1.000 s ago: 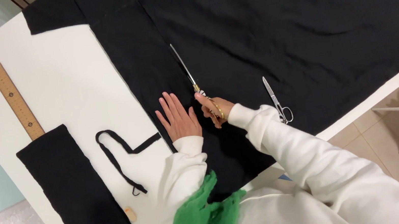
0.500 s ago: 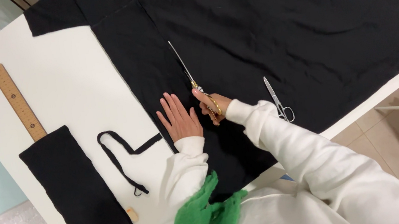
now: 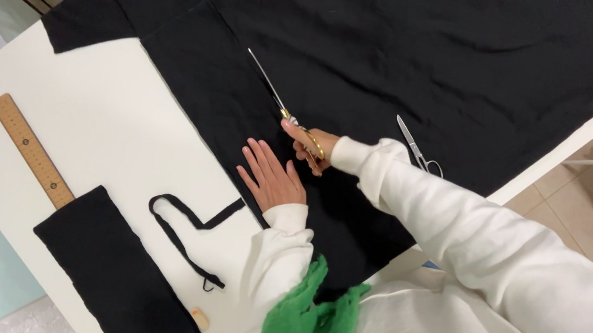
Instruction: The person cuts a long strip from a black fabric piece using gold-handled scissors, then switches to silver scissors to cut a second strip from the same fabric. The cut strips are placed on the table.
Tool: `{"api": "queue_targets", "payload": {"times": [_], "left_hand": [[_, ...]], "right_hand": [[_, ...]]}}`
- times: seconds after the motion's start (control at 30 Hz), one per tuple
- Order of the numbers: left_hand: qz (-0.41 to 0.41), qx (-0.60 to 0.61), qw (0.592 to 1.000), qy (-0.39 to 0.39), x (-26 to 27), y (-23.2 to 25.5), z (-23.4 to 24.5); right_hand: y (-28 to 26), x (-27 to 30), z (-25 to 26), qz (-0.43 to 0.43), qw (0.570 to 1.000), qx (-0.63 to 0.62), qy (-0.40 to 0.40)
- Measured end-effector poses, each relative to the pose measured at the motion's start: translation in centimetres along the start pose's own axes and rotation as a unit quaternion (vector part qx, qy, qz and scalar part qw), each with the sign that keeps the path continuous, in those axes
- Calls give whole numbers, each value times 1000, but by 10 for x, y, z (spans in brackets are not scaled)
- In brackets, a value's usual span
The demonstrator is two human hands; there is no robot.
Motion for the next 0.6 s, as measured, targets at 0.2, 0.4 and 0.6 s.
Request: {"api": "queue_targets", "payload": {"times": [0.2,0.4,0.6], "left_hand": [[-6,-7,1000,7,1,2,2],[-6,-3,1000,9,-1,0,2],[-9,9,1000,13,0,2,2]], "right_hand": [[1,-19,11,41,998,33,17],[-14,-15,7,21,999,34,7],[-24,-17,17,-6,999,40,25]]}}
Point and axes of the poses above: each hand's wrist, its own x-axis away from the middle knuckle, its own z-axis out of the back of the hand, y = z × x, the point moved 10 cm from there along -x, towards the middle knuckle, and after that the axes turned 7 degrees about x, right-handed, at the moved point
